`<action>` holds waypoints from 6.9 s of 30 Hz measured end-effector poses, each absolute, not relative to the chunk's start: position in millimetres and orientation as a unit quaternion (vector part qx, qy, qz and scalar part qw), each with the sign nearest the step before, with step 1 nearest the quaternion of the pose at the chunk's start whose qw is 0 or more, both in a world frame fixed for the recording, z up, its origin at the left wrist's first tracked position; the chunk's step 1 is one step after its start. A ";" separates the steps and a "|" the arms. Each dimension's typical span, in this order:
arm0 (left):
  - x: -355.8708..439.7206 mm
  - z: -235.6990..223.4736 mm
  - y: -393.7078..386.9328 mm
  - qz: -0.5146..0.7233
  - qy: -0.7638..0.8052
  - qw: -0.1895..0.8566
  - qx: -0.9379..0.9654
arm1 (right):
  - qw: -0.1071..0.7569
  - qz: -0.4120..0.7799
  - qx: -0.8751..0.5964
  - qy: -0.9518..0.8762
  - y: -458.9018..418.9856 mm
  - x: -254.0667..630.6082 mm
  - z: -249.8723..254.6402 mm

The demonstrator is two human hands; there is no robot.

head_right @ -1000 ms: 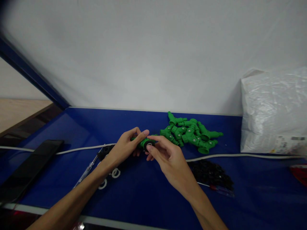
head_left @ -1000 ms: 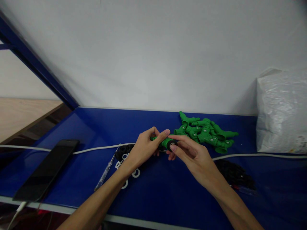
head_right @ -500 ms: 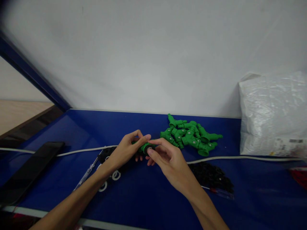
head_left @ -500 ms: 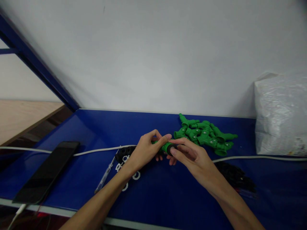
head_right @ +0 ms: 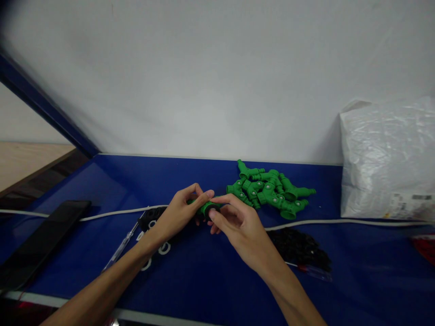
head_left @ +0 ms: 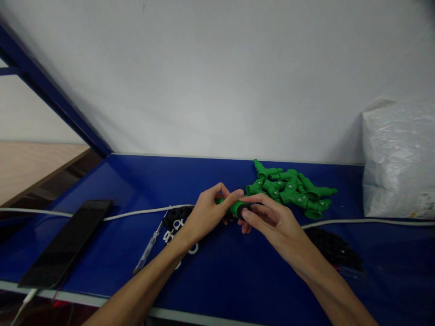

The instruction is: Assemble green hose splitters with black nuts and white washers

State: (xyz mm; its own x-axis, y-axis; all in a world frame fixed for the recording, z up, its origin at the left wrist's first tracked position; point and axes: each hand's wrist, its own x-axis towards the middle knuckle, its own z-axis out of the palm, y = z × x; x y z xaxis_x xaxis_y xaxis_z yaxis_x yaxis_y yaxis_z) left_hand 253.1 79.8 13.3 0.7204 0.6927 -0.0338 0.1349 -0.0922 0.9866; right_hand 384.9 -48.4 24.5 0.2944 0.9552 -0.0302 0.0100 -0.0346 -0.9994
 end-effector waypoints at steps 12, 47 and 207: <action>254.8 27.7 72.5 0.258 0.317 0.706 0.578 | 0.599 0.350 -0.567 -0.446 -50.8 377.4 29.7; 257.5 20.1 70.0 0.246 0.283 0.661 0.650 | 0.605 0.341 -0.567 -0.443 -47.8 378.1 24.9; 263.7 30.4 84.7 0.234 0.287 0.678 0.635 | 0.565 0.031 -0.583 -0.583 -37.5 372.5 24.6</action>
State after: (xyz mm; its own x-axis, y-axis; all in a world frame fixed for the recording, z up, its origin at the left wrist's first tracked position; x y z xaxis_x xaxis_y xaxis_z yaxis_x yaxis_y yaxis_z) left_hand 263.7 84.7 30.4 0.7262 0.6814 -0.0910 0.0467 0.0833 0.9954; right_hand 372.5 -37.5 24.6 0.3179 0.7149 0.6228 0.6445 0.3188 -0.6949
